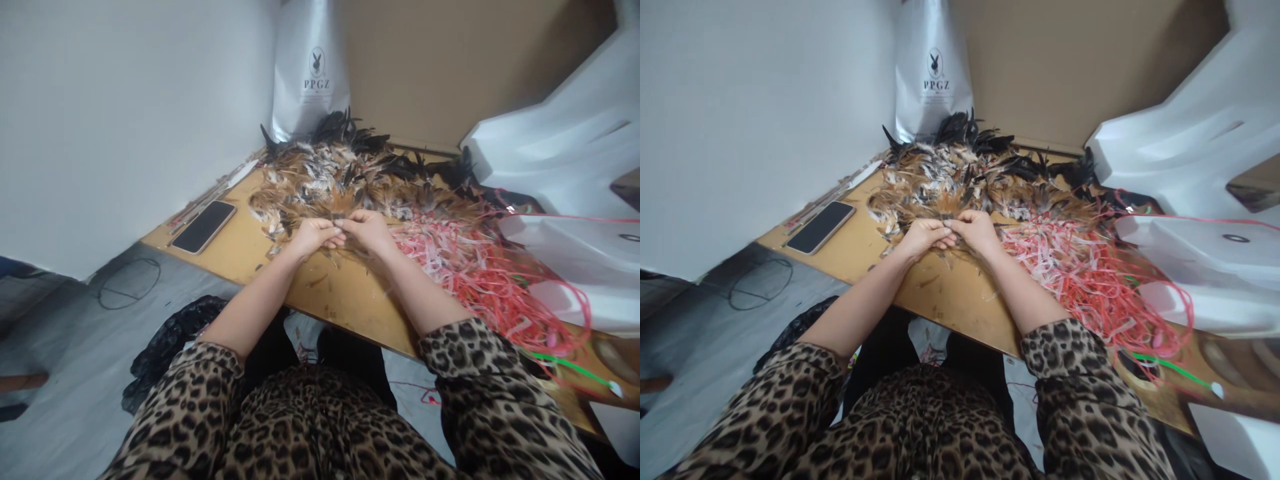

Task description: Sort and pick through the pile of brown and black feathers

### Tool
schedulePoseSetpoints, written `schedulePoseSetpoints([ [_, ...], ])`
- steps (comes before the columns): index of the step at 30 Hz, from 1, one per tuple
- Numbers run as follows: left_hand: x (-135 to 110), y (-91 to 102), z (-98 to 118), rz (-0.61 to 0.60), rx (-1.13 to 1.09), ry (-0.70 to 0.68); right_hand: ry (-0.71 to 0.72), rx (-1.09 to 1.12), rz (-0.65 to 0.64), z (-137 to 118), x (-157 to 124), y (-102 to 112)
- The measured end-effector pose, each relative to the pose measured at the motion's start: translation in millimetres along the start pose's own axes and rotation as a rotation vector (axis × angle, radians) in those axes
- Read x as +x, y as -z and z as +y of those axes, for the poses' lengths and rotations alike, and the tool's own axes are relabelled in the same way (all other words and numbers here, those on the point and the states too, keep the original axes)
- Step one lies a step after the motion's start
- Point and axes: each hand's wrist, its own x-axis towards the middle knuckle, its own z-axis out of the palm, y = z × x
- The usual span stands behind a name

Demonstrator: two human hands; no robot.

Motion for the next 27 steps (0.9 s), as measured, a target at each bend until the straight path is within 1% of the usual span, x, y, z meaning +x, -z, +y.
schedulePoseSetpoints([
  [5,-0.2,-2.5,1.4,0.034,-0.026,0.024,-0.053,0.178,0.084,6.0,0.4,-8.7],
  [8,1.0,-2.4,-0.4,0.045,-0.065,0.032,-0.118,0.252,0.095,7.6,0.1,-12.3],
  [10,1.8,-1.5,-2.1,0.043,-0.071,0.029,-0.132,0.26,0.097,8.3,-0.1,-13.0],
  [14,2.5,0.4,-3.6,0.03,-0.027,-0.004,-0.11,0.168,0.094,6.4,-0.8,-10.2],
  [20,2.0,-1.4,-2.3,0.054,0.1,-0.054,-0.007,-0.121,0.03,-4.4,-3.6,-2.0],
  [22,1.8,-2.5,-2.2,0.051,0.135,-0.061,0.0,-0.135,0.015,-5.9,-4.1,-0.7],
  [24,1.5,-3.2,-1.9,0.044,0.163,-0.069,-0.002,-0.101,-0.006,-5.4,-3.7,-0.2],
  [27,0.5,-3.8,-0.3,0.031,0.17,-0.094,0.01,-0.062,0.007,-2.4,-1.8,0.5],
])
